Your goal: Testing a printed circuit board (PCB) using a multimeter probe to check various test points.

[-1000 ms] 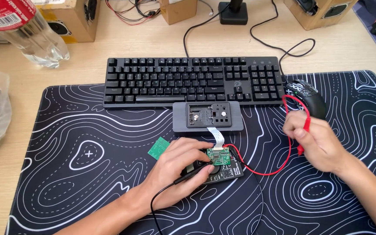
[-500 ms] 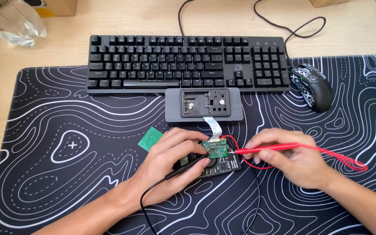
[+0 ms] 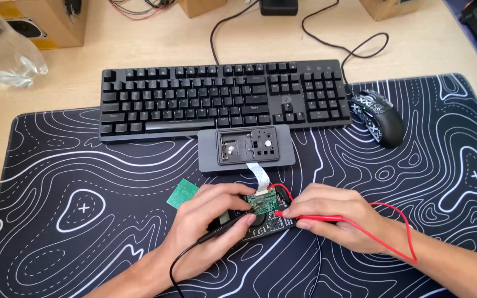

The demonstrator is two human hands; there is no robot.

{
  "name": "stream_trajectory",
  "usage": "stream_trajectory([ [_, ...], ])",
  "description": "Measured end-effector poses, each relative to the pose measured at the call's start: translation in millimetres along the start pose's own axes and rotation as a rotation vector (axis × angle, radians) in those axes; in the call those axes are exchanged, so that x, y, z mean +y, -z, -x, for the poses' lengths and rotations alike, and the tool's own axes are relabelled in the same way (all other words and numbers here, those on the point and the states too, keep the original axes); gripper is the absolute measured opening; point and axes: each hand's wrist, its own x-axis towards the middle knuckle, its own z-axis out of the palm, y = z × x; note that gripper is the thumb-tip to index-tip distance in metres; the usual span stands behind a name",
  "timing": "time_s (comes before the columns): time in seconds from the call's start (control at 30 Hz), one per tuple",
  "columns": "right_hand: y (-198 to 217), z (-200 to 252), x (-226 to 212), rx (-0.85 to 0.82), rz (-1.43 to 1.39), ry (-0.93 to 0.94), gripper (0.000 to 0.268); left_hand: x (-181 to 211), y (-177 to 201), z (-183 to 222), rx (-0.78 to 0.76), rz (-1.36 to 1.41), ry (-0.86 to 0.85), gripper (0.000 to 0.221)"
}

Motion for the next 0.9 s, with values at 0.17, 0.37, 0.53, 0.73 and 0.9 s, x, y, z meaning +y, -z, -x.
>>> stream_trajectory([
  [0.17, 6, 5, -3, 0.023, 0.021, -0.025, 0.029, -1, -1, 1, 0.023, 0.017, 0.014, 0.012],
  [0.37, 10, 11, 5, 0.011, 0.083, -0.023, 0.029, 1, 2, -1, 0.019, 0.020, -0.006, 0.012],
  [0.53, 14, 3, -11, -0.084, 0.067, 0.008, 0.036, 5, 6, -2, -0.013, -0.003, -0.024, 0.014],
  [0.73, 1, -7, -6, -0.129, 0.102, 0.149, 0.034, 2, 13, -6, -0.043, -0.040, -0.121, 0.018],
  [0.9, 0, -5, -17, -0.122, 0.073, 0.039, 0.035, 4, 7, 1, -0.055, 0.001, -0.007, 0.014],
])
